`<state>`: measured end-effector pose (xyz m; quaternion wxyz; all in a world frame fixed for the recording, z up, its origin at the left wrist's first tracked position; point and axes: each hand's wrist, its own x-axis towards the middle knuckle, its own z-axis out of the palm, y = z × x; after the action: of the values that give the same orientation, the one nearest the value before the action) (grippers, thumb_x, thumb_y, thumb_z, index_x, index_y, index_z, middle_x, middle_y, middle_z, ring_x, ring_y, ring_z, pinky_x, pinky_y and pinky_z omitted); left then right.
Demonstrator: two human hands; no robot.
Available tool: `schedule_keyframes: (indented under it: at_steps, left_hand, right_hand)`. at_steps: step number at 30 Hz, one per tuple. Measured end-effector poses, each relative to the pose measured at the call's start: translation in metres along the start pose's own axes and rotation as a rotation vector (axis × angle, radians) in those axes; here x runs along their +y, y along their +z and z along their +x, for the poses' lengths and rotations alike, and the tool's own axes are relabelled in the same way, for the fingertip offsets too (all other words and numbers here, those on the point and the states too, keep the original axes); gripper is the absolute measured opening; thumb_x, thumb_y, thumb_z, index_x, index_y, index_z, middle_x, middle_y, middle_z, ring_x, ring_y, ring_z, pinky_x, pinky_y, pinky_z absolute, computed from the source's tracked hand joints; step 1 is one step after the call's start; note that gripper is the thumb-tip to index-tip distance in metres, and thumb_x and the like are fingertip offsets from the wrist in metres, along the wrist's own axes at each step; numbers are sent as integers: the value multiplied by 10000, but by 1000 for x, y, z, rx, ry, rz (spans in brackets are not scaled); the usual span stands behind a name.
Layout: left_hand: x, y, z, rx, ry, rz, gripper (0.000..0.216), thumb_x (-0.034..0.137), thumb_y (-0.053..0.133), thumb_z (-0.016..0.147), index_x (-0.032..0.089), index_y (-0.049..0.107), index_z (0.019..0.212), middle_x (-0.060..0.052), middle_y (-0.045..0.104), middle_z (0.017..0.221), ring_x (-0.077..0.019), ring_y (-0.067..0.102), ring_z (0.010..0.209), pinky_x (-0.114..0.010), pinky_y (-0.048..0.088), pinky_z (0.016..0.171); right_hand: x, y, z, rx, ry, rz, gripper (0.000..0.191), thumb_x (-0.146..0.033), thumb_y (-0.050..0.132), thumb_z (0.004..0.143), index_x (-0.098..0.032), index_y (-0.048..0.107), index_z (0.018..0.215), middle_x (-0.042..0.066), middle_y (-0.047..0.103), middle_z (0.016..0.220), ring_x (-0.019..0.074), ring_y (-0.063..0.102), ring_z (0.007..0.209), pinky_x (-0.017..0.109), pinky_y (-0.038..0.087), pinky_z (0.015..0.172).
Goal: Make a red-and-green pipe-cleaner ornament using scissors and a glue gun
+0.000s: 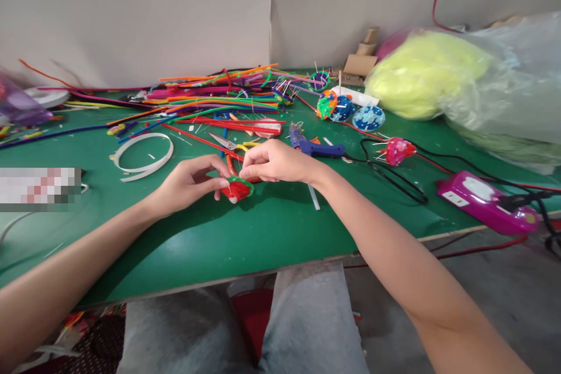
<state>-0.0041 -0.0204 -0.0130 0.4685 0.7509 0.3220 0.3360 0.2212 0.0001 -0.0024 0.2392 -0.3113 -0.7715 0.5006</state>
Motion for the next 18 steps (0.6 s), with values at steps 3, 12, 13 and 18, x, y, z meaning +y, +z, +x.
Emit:
schedule_keyframes:
  at_steps: [3,12,13,18]
  left_hand:
    - [-1,0,0,-1,1,0,270,384,715,787,133,630,837,-40,627,814,-110,611,606,-241,561,522]
    - [3,0,0,-2,-13,-1,268,379,715,789,131,624,827,-31,620,789,-87,592,564,-218,556,515]
    - [3,0,0,0,-9,0,267,378,715,790,130,623,826,-32,619,792,-86,592,566,-217,556,515]
    - [3,1,0,10,5,10,283,394,712,787,128,622,825,-30,614,795,-88,592,568,-223,557,514]
  right_hand:
    - [-1,0,0,21,6,-26,161,-279,667,813,-142,624,740,-71,482,485,44,396,415,191,296,423]
    - [-2,-1,-1,72,-52,-83,96,-229,701,745,-150,648,737,-7,619,652,103,557,601,226,421,552]
    - [-1,-2,-1,74,-53,-88,103,-240,704,745,-149,659,729,-4,625,654,105,557,604,227,420,550]
    - [-1,-4,-3,76,-71,-108,135,-282,702,755,-147,695,743,3,641,653,100,539,580,230,408,536]
